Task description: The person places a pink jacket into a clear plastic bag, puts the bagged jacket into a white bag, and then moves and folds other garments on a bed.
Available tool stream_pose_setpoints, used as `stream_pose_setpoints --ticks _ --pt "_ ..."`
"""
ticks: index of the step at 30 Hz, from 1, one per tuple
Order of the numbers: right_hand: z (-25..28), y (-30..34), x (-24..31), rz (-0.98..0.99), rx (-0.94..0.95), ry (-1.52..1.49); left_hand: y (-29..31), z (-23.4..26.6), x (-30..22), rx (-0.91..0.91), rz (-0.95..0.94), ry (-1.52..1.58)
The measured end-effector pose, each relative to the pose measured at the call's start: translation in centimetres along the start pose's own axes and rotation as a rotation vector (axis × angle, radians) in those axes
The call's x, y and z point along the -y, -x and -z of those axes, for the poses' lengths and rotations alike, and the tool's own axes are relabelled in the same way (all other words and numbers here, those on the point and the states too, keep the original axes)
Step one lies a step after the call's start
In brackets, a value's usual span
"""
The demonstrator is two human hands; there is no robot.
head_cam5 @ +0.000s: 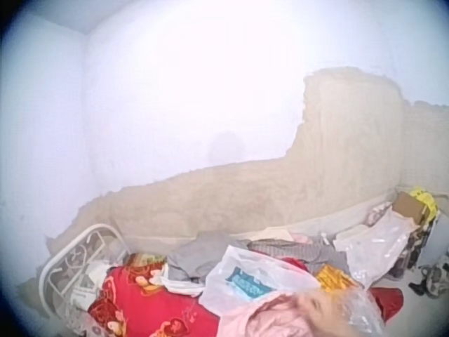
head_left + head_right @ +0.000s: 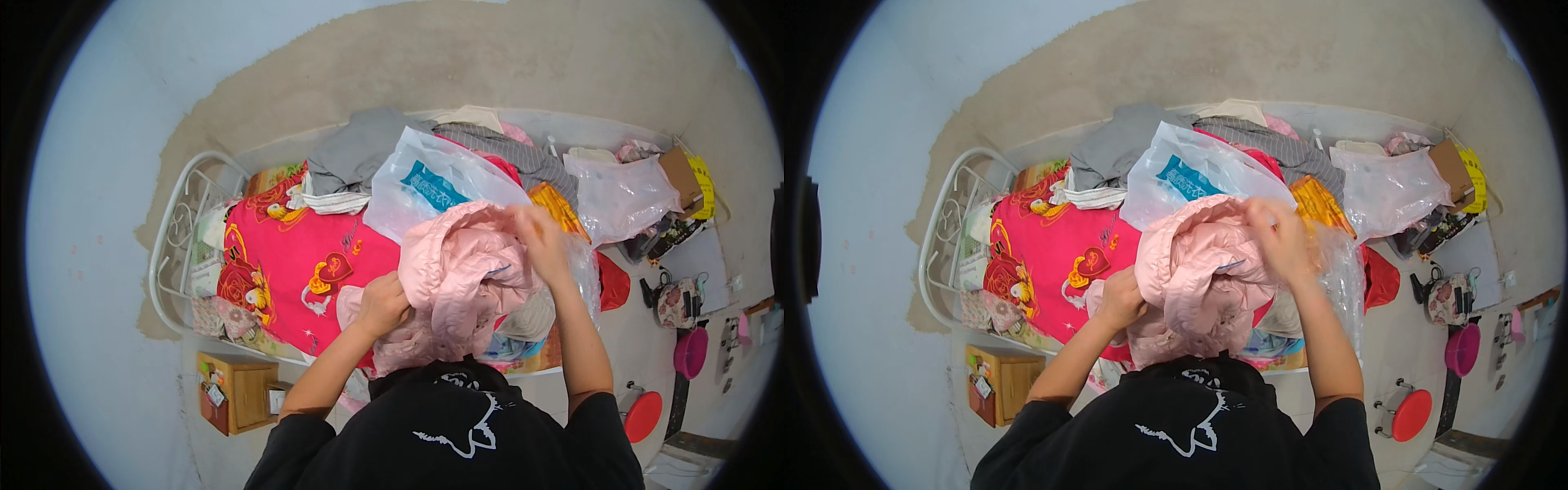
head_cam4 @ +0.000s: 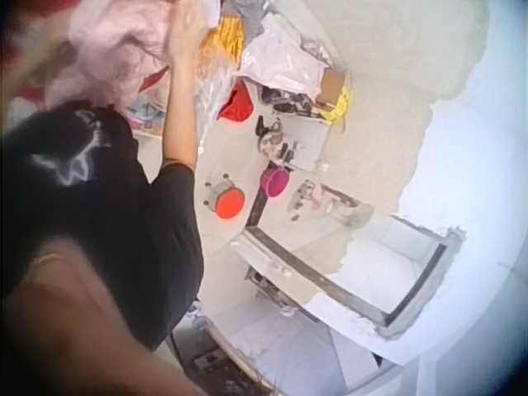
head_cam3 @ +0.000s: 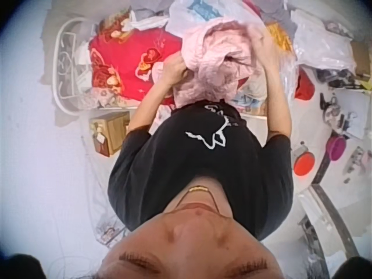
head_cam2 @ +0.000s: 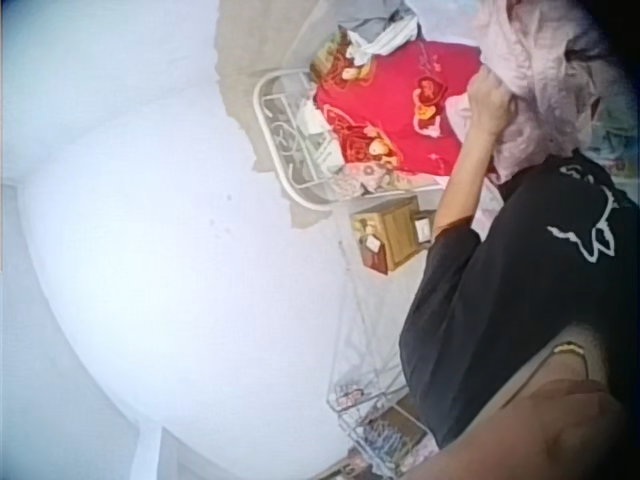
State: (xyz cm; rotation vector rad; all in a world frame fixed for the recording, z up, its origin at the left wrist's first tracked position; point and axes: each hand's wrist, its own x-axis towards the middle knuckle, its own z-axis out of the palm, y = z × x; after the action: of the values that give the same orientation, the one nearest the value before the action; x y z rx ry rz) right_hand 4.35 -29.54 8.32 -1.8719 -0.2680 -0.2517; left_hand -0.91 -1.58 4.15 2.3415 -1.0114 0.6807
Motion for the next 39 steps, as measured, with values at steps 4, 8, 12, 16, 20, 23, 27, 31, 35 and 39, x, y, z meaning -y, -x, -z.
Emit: stream_pose_setpoints --ticks 4,8,12,16,20,23,27,31,35,39 --pt "0.2 -2.1 -9.7 -0.254 -0.21 0.166 0.6 0.8 0.6 -0.004 0.139 0.094" --pt "-1.6 -1.5 -5.5 -0.51 0.52 -0.487 1.9 3.2 3.0 -0.014 0.597 0.577" --pt "-2.9 -1.8 -2.2 -0.296 0.427 -0.921 3.8 5.8 6.6 -0.043 0.932 0.741" --pt "-5.4 -1.7 -6.7 -0.27 0.559 -0.388 6.9 7.4 9.9 -0.188 1.131 1.065" --pt "-6.7 0.2 -6.8 -0.177 0.571 -0.239 7.4 8.0 10.8 -0.164 1.182 0.986" --pt "-7.1 0.9 -5.9 -0.044 0.489 -0.238 7.6 8.5 11.3 -0.127 1.183 0.896" --pt "-8.5 1.3 -4.8 -0.05 0.421 -0.233 7.9 9.3 12.2 -0.105 1.187 0.797" --pt "-8.8 0.7 -3.4 -0.067 0.437 -0.217 9.1 10.9 13.2 -0.094 1.165 0.665" --pt "-8.2 -2.3 -0.8 -0.025 0.437 -0.018 6.9 12.9 14.6 -0.011 0.952 0.379" --pt "-11.7 -8.1 -4.7 0.145 0.07 0.108 2.9 9.2 20.9 -0.215 0.79 0.37"
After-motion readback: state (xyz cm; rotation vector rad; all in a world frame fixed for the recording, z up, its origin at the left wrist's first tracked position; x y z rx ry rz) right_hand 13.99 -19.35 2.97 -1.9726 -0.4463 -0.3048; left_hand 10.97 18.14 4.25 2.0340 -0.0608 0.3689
